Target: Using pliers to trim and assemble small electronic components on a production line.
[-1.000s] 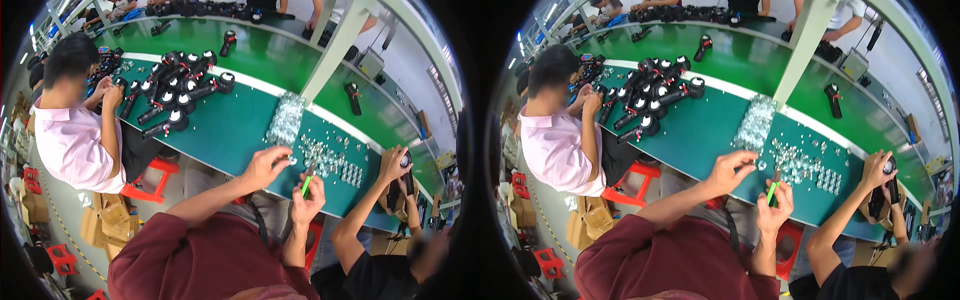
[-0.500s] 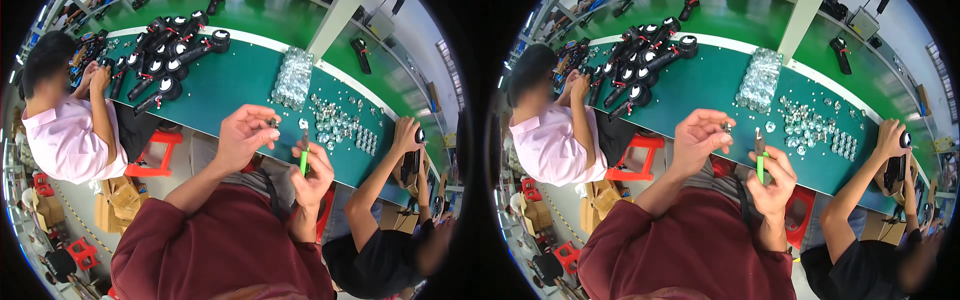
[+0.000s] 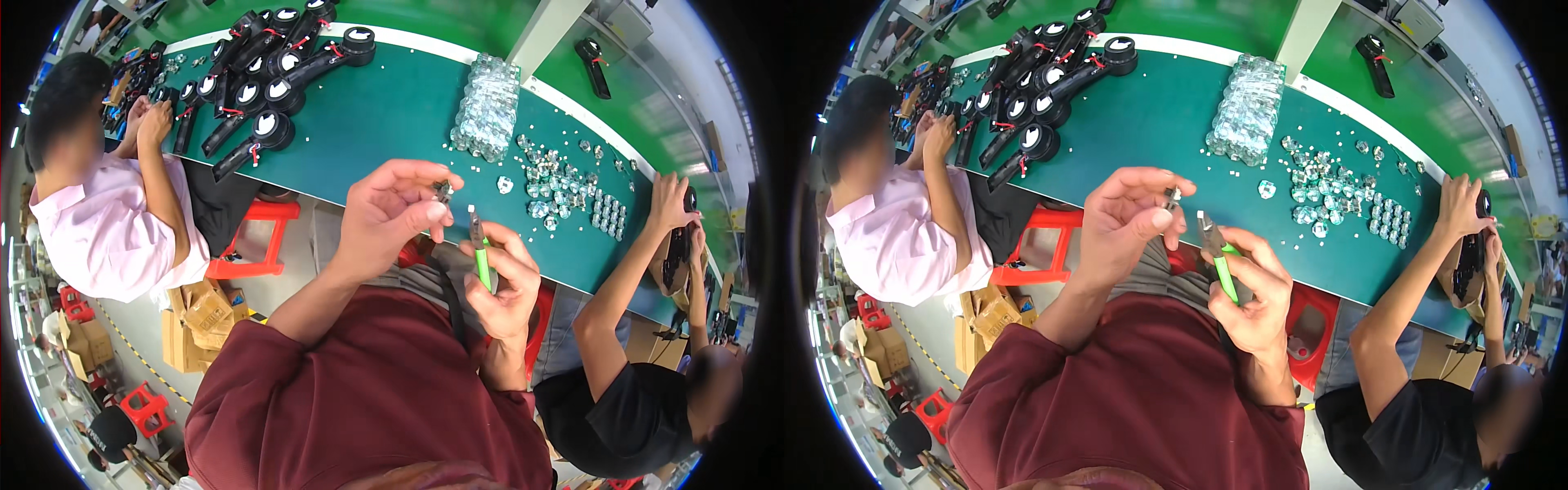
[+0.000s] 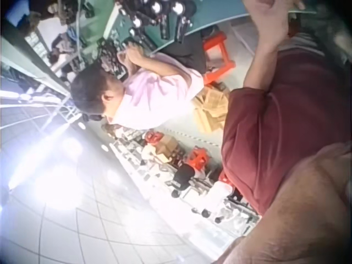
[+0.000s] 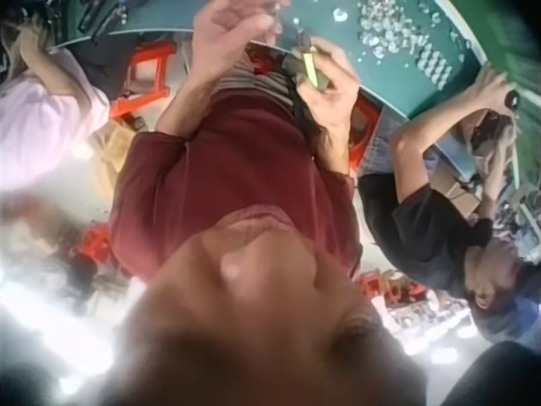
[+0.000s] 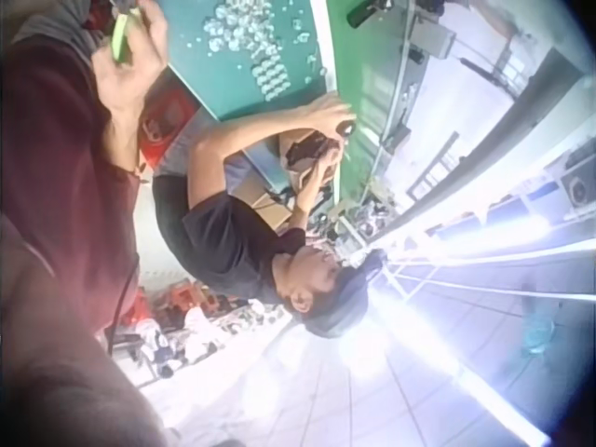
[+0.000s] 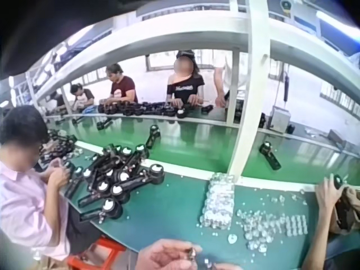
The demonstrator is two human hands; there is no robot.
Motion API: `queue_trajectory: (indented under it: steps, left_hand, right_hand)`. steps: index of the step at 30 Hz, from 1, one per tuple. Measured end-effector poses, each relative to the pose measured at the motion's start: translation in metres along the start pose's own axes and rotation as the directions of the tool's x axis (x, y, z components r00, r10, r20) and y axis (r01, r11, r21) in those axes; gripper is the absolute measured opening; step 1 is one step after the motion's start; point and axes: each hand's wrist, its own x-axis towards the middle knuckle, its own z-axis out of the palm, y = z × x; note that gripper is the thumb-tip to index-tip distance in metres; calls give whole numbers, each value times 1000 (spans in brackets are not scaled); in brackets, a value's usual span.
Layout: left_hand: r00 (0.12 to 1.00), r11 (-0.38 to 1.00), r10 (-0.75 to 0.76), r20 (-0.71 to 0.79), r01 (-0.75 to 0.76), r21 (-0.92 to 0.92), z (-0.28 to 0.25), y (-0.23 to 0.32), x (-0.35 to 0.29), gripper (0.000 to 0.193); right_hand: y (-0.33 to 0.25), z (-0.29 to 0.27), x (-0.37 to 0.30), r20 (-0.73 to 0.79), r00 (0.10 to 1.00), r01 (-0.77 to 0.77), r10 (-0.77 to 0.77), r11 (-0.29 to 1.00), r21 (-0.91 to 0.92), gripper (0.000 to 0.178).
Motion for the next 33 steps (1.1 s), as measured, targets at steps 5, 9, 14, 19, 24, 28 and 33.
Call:
queue_trajectory:
  steps: [5, 9, 14, 19, 24, 28, 33]
  left_hand:
    - [996, 967, -6, 88, 28, -254, -3, -7, 1, 33]
    - [994, 967, 8, 106, 19, -255, -6, -11, 5, 33]
    - [994, 943, -74, 86, 98, -318, -8, -12, 7, 34]
    - [997, 936, -61, 51, 75, -344, -6, -17, 7, 35]
    - [996, 964, -25, 85, 47, -263, -13, -20, 3, 38]
    - [999, 997, 42, -18, -43, -58, 2, -10, -2, 36]
    - [964, 931, 265, -24, -250, 265, 3, -6, 1, 37]
  right_hand:
    - [7, 2, 2, 26, 998, -59, 59, 998, 27, 40]
    - [6, -1, 0, 63, 995, -80, 80, 997, 7, 42]
    - [-1, -11, 1, 46, 991, -124, 125, 991, -42, 42]
    - [-7, -11, 0, 153, 984, -84, 89, 996, -42, 39]
    - [-14, -10, 1, 42, 998, -42, 45, 997, -64, 36]
    - [-18, -9, -1, 41, 998, -32, 36, 995, -94, 35]
    - [-24, -9, -2, 39, 999, 13, -2, 957, -289, 35]
